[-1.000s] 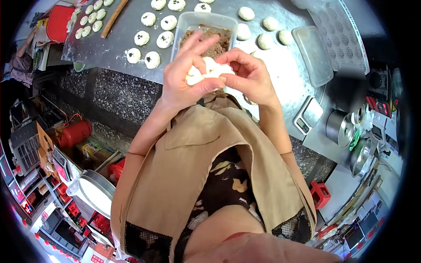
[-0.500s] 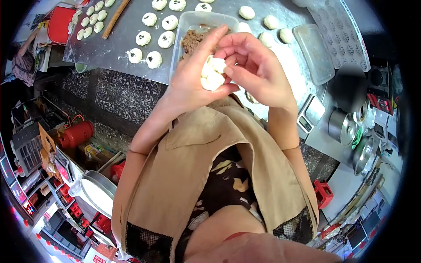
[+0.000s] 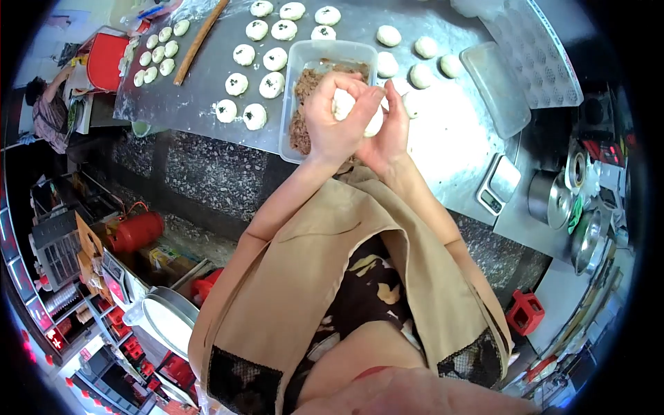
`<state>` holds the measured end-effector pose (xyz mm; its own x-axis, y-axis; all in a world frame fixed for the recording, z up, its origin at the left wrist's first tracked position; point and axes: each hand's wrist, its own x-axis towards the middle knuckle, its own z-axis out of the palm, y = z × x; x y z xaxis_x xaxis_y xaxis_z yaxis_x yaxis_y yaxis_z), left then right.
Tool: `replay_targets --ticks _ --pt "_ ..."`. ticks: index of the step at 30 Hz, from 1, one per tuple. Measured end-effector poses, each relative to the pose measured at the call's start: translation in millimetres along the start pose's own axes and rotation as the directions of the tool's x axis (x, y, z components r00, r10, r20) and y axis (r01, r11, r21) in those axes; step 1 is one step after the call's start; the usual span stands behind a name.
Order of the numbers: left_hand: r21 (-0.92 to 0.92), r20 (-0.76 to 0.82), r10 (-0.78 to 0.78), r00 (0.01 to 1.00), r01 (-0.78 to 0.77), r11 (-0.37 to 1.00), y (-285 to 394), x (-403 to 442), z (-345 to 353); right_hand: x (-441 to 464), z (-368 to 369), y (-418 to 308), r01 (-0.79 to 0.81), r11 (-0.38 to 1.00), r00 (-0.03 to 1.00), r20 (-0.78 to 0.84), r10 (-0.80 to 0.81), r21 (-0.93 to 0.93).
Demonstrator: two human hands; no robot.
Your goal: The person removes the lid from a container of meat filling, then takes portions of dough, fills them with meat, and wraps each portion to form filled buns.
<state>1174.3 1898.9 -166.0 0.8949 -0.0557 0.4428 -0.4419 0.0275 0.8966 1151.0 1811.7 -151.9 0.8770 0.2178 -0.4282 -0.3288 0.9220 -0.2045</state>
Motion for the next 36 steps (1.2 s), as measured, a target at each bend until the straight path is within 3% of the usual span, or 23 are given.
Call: replay_targets --ticks 2,4,9,11,12,14,15,16,17,18,20,21,22,23,24,26,27,30,31,32,33,35,36 --pt "-0.056 -0.034 -0.113 0.993 0.111 0.992 4.6 -5.8 9.9 -3.7 -4.3 -2.4 0.006 0.998 0.996 0.089 -0.011 0.059" --pt "-0.069 -0.172 0.116 0.978 -0.130 0.989 7.3 -2.4 20.8 -5.0 -8.5 -5.4 0.014 0.995 0.983 0.182 -0.032 0.100" --pt "0.071 -0.082 0.233 0.969 -0.227 0.971 -3.8 -5.0 23.6 -4.6 -18.2 -3.1 0.084 0.983 0.979 0.171 -0.111 0.161" --pt "0.331 0.087 0.310 0.947 -0.321 0.887 -8.0 -5.7 19.4 -2.1 -20.3 -4.4 0.096 0.980 0.980 0.158 -0.125 0.176" --pt "0.330 0.090 0.310 0.947 -0.322 0.887 -9.8 -5.0 18.1 1.6 -23.0 -4.7 0.109 0.983 0.977 0.164 -0.133 0.147" --pt "0.395 0.263 0.444 0.856 -0.516 0.760 -14.7 -4.2 16.3 7.2 -29.1 -5.5 0.123 0.985 0.975 0.169 -0.142 0.118" --pt "0.463 0.382 0.409 0.829 -0.555 0.691 -19.2 -6.6 15.3 8.9 -33.6 -7.2 0.115 0.990 0.983 0.133 -0.125 0.082" --pt "0.461 0.382 0.410 0.828 -0.555 0.692 -21.3 -8.5 14.9 12.1 -41.1 -9.9 0.106 0.993 0.989 0.097 -0.111 0.046" --pt "0.293 0.331 0.276 0.902 -0.376 0.879 -15.8 -7.2 15.5 13.6 -49.9 -17.9 -0.128 0.952 0.902 0.431 -0.005 0.278" --pt "0.100 0.313 0.120 0.942 -0.158 0.982 -9.3 -6.5 15.6 15.3 -56.3 -22.0 -0.123 0.953 0.903 0.429 -0.009 0.278" --pt "-0.067 0.374 -0.070 0.925 0.102 0.992 3.4 -5.8 6.9 11.6 -59.0 -29.8 -0.064 0.996 0.987 0.151 0.054 0.063" --pt "0.201 0.448 -0.004 0.894 -0.096 0.975 5.0 -2.1 3.6 16.0 -68.9 -33.3 -0.254 0.947 0.853 0.508 0.124 0.195" --pt "0.431 0.530 0.037 0.847 -0.306 0.849 5.6 0.2 2.8 13.3 -69.4 -33.3 -0.252 0.948 0.855 0.505 0.123 0.196" --pt "0.439 0.536 0.155 0.830 -0.431 0.789 5.4 1.0 4.4 9.4 -64.8 -33.3 -0.198 0.968 0.900 0.420 0.118 0.152" --pt "0.436 0.536 0.158 0.829 -0.432 0.789 -2.5 0.5 6.5 7.6 -61.9 -33.1 -0.145 0.984 0.937 0.333 0.103 0.102" --pt "0.177 0.414 0.389 0.823 -0.492 0.852 -18.2 -4.3 13.9 4.7 -59.7 -29.7 -0.149 0.983 0.945 0.307 0.109 0.110" --pt "0.078 0.325 0.338 0.883 -0.381 0.921 -18.7 -9.3 20.6 2.3 -54.1 -28.1 -0.158 0.981 0.949 0.291 0.120 0.109" --pt "0.141 0.354 0.295 0.888 -0.362 0.921 -19.9 -7.8 20.1 7.4 -69.1 -28.3 -0.184 0.973 0.944 0.300 0.136 0.139" --pt "0.264 0.514 0.312 0.799 -0.493 0.829 -17.4 -1.1 13.5 14.8 -90.4 -30.5 -0.182 0.964 0.923 0.372 0.099 0.195" --pt "0.262 0.513 0.315 0.798 -0.495 0.829 -14.9 -3.5 14.8 19.4 -100.9 -33.2 -0.184 0.951 0.896 0.441 0.058 0.247" --pt "0.184 0.423 0.146 0.894 -0.243 0.952 -10.2 -8.5 16.2 -3.5 -42.5 -30.8 0.133 0.991 0.990 -0.034 -0.134 -0.024" --pt "-0.085 0.453 0.080 0.888 -0.046 0.995 -17.5 -13.0 14.5 -1.1 -41.7 -30.7 0.232 0.973 0.973 0.013 -0.232 0.001" --pt "-0.085 0.455 0.077 0.887 -0.043 0.995 -21.3 -15.9 17.3 1.0 -42.6 -31.7 0.324 0.945 0.944 0.058 -0.326 0.031"
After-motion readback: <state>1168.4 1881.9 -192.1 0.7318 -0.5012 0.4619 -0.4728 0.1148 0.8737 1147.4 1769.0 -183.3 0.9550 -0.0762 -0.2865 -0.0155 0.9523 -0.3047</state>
